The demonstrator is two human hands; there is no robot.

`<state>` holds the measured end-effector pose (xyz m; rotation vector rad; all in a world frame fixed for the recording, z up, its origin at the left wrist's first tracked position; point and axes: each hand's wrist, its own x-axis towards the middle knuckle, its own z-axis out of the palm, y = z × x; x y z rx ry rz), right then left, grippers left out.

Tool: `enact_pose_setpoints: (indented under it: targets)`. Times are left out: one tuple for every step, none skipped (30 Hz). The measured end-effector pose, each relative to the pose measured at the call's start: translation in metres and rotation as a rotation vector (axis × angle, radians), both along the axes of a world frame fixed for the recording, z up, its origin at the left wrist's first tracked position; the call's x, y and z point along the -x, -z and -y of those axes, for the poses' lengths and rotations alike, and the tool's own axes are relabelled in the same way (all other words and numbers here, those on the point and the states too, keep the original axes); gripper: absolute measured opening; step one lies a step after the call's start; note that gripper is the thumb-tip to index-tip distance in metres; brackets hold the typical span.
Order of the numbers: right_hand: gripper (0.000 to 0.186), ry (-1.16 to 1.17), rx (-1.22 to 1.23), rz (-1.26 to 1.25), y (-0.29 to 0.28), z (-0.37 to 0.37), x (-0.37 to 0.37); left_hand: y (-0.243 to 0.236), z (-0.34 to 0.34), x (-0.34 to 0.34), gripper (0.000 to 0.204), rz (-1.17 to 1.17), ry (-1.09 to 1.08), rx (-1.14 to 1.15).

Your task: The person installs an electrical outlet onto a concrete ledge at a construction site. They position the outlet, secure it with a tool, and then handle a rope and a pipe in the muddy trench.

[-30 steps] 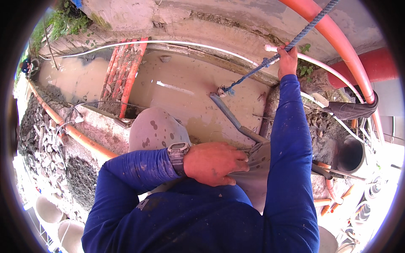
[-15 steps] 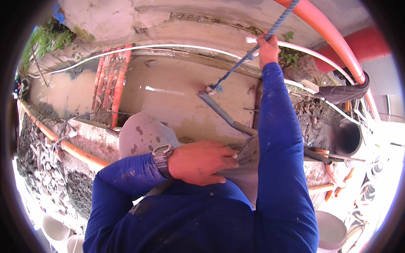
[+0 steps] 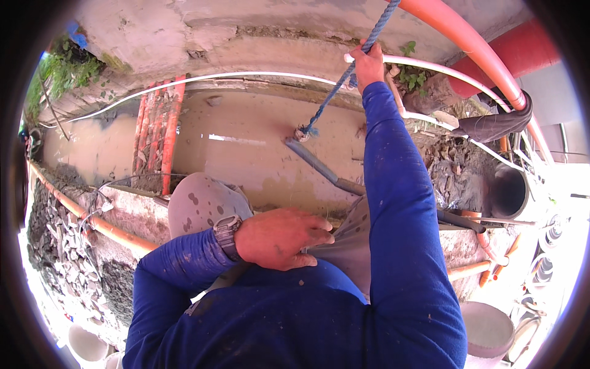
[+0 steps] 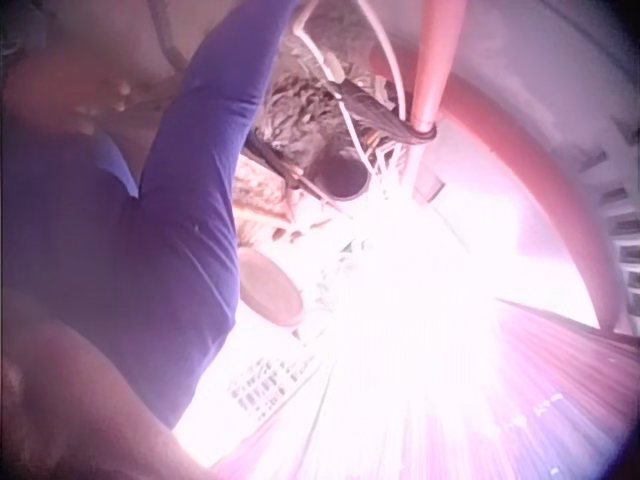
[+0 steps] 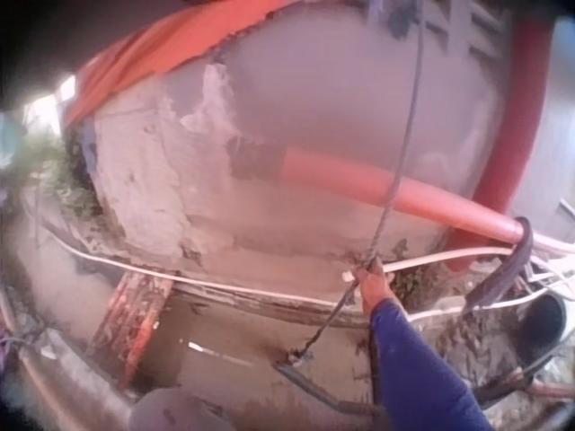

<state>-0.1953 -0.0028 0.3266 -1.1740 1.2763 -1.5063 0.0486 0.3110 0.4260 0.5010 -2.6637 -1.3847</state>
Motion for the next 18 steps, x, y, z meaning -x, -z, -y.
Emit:
enact_pose_setpoints:
  targets:
    - [0.035,0.001,-0.003,-0.006,0.001,0.003,-0.002,0.002,-0.001,-0.001,0.049,-0.010,-0.011,0.006]
    - [0.034,0.008,-0.022,0.001,0.001,0.007,-0.004,0.006,-0.003,-0.002,0.050,-0.020,-0.023,0.013]
    - [0.033,0.011,-0.040,0.011,-0.001,0.010,-0.012,0.009,-0.004,-0.004,0.050,-0.028,-0.037,0.020]
    - [0.032,0.015,-0.058,0.021,-0.002,0.012,-0.020,0.011,-0.006,-0.008,0.050,-0.027,-0.055,0.016]
    - [0.031,0.015,-0.067,0.035,-0.004,0.014,-0.028,0.013,-0.008,-0.011,0.051,-0.027,-0.073,0.012]
    - [0.030,0.016,-0.074,0.048,-0.004,0.017,-0.033,0.014,-0.010,-0.015,0.051,-0.028,-0.089,0.009]
    - [0.029,0.019,-0.082,0.061,-0.005,0.020,-0.039,0.014,-0.011,-0.018,0.051,-0.032,-0.101,0.010]
    - [0.029,0.024,-0.096,0.105,-0.005,0.024,-0.044,0.015,-0.013,-0.022,0.051,-0.036,-0.113,0.011]
    - [0.028,0.003,-0.098,0.124,-0.008,0.025,-0.051,0.015,-0.014,-0.026,0.051,-0.040,-0.128,0.011]
    - [0.027,-0.017,-0.101,0.143,-0.011,0.026,-0.059,0.014,-0.016,-0.029,0.050,-0.034,-0.138,-0.002]
    - [0.026,-0.036,-0.104,0.163,-0.013,0.028,-0.067,0.013,-0.016,-0.032,0.050,-0.028,-0.149,-0.015]
    - [0.024,-0.045,-0.096,0.213,-0.015,0.029,-0.073,0.012,-0.017,-0.035,0.050,-0.027,-0.154,-0.030]
    - [0.021,-0.054,-0.088,0.262,-0.017,0.031,-0.080,0.012,-0.018,-0.038,0.050,-0.031,-0.158,-0.035]
    - [0.019,-0.063,-0.080,0.312,-0.018,0.032,-0.086,0.012,-0.019,-0.041,0.050,-0.036,-0.162,-0.040]
    - [0.018,-0.090,-0.081,0.337,-0.020,0.032,-0.092,0.012,-0.020,-0.045,0.050,-0.042,-0.167,-0.048]
    - [0.017,-0.118,-0.082,0.362,-0.022,0.032,-0.098,0.011,-0.021,-0.049,0.050,-0.048,-0.169,-0.039]
    - [0.017,-0.144,-0.084,0.386,-0.023,0.032,-0.104,0.010,-0.022,-0.052,0.051,-0.054,-0.172,-0.029]
    - [0.016,-0.161,-0.081,0.399,-0.026,0.031,-0.110,0.009,-0.023,-0.055,0.051,-0.062,-0.174,-0.021]
